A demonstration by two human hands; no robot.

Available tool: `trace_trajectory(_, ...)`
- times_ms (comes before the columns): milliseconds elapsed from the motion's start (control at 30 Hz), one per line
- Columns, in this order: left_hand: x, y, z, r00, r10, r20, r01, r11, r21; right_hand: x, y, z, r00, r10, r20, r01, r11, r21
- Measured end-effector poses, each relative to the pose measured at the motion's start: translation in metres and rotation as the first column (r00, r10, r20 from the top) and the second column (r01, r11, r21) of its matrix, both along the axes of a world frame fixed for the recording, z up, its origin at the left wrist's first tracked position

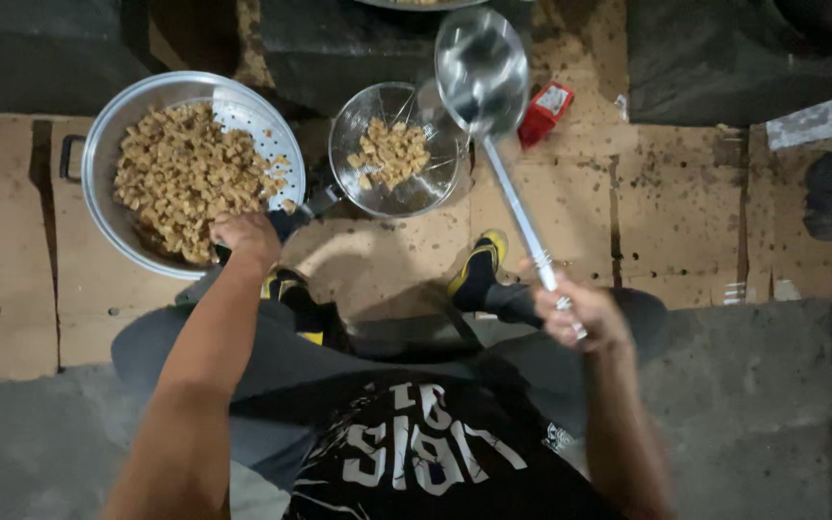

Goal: The person repeatedly scoops fried food from a large pot using a metal strainer and transfers it into a perforated metal bowl. The person uses a cloth to handle the hot strainer and occasionally shakes it to drain oil.

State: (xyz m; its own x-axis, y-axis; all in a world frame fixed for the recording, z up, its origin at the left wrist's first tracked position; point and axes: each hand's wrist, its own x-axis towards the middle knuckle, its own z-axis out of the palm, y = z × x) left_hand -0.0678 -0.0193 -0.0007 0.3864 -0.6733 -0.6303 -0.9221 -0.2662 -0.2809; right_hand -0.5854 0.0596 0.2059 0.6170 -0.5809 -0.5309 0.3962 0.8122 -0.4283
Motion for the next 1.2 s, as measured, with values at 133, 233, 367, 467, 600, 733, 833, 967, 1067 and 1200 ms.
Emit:
trace_trajectory(133,0.02,-0.029,0.069,0.953,0.133,-0.274,-0.148,0.988,-0.035,-0.006,-0.1,0.049,0.932,-0.014,-0.362,-0.055,0.982,-0.181)
trace_trajectory(233,0.047,-0.053,0.127,0.887,0.074,-0.457,-0.148,0.981,-0.128,0.029,-0.233,0.057,0.594,-0.23,-0.771,-0.344,0.794,-0.502)
trace_trajectory(367,0.057,-0.072,0.168,0.429,0.06,-0.901,-0.753,0.576,-0.32,0.111,-0.413,0.038,-0.119,-0.617,-0.778,-0.887,0.418,-0.196)
trace_trajectory(467,0.062,-0.096,0.176,0.086,-0.183,-0.979,-0.939,0.313,-0.141,0.147,-0.468,0.023,-0.343,-0.765,-0.545,-0.915,0.402,0.011)
trace_trajectory(600,0.073,-0.111,0.172,-0.254,-0.452,-0.855,-0.963,0.196,0.182,0.188,-0.485,0.009,-0.354,-0.874,-0.334,-0.934,0.313,0.171)
trace_trajectory(733,0.082,-0.115,0.164,-0.464,-0.459,-0.758,-0.884,0.178,0.433,0.208,-0.484,0.002,-0.353,-0.752,-0.556,-0.935,0.258,0.244)
trace_trajectory(833,0.083,-0.125,0.16,-0.625,-0.492,-0.606,-0.771,0.268,0.577,0.206,-0.48,0.007,-0.373,-0.428,-0.823,-0.888,0.423,0.182)
trace_trajectory(967,0.08,-0.127,0.154,-0.64,-0.545,-0.541,-0.755,0.314,0.576,0.201,-0.46,0.01,-0.083,-0.029,-0.996,-0.723,0.69,0.041)
trace_trajectory(1067,0.07,-0.128,0.151,-0.541,-0.58,-0.609,-0.824,0.221,0.522,0.197,-0.441,0.009,0.162,0.065,-0.985,-0.605,0.795,-0.047)
trace_trajectory(1200,0.059,-0.127,0.151,-0.55,-0.616,-0.564,-0.815,0.25,0.522,0.177,-0.419,0.013,0.431,0.099,-0.897,-0.448,0.886,-0.118)
